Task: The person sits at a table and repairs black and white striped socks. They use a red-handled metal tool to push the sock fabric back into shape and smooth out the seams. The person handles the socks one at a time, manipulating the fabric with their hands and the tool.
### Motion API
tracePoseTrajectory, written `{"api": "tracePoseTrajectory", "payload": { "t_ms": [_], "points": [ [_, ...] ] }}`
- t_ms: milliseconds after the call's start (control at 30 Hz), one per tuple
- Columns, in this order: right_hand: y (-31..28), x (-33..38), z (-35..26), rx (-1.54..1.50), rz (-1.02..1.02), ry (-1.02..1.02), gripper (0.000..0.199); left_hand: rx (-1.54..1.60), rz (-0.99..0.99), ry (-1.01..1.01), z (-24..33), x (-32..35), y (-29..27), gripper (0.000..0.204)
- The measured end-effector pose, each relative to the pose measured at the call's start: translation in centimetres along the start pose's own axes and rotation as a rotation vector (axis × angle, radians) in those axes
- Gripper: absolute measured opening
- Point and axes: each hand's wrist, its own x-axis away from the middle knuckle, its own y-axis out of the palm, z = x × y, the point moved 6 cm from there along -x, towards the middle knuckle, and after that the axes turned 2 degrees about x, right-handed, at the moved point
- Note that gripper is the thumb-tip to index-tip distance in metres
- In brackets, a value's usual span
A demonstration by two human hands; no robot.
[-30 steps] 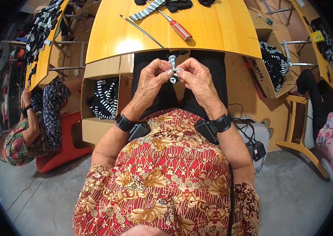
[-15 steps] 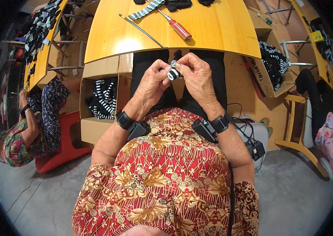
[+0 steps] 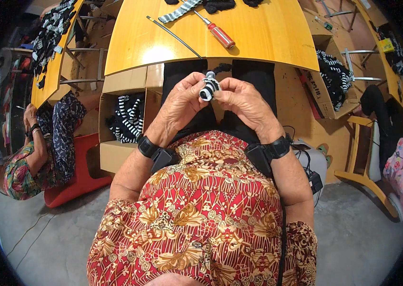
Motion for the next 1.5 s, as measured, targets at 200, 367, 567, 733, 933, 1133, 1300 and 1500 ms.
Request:
{"api": "tracePoseTrajectory", "payload": {
  "t_ms": [200,367,567,733,933,1133,1300,1500],
  "points": [
    [0.8,0.5,-3.3,0.379,0.143,-0.416,0.005,-0.107,0.079,0.024,0.2,-0.3,-0.2,0.011],
    [0.4,0.7,-2.7,0.402,0.289,-0.296,0.003,-0.164,0.187,0.028,-0.6,-0.4,-0.9,0.011],
    [0.7,0.8,-3.2,0.627,0.351,-0.354,0.005,-0.387,0.302,0.082,0.0,0.0,-0.6,0.010],
    [1.5,0.9,-3.9,0.754,0.333,-0.555,0.009,-0.263,0.323,0.142,0.3,0.0,-0.4,0.008],
    [0.4,0.5,-2.7,0.700,0.341,-0.440,0.006,-0.200,0.329,0.132,-0.3,-0.5,-1.5,0.007],
    [-1.0,-0.5,-0.8,0.287,0.172,-0.291,0.005,0.099,0.181,0.025,-1.2,-0.5,-1.5,0.011],
    [-1.5,-0.7,0.3,0.137,0.102,-0.248,0.005,0.185,-0.109,-0.029,-0.9,-0.2,-0.2,0.015],
    [0.2,0.0,-0.4,-0.003,-0.007,-0.043,0.009,-0.113,-0.089,0.006,1.3,0.6,0.9,0.032]
  ]
}}
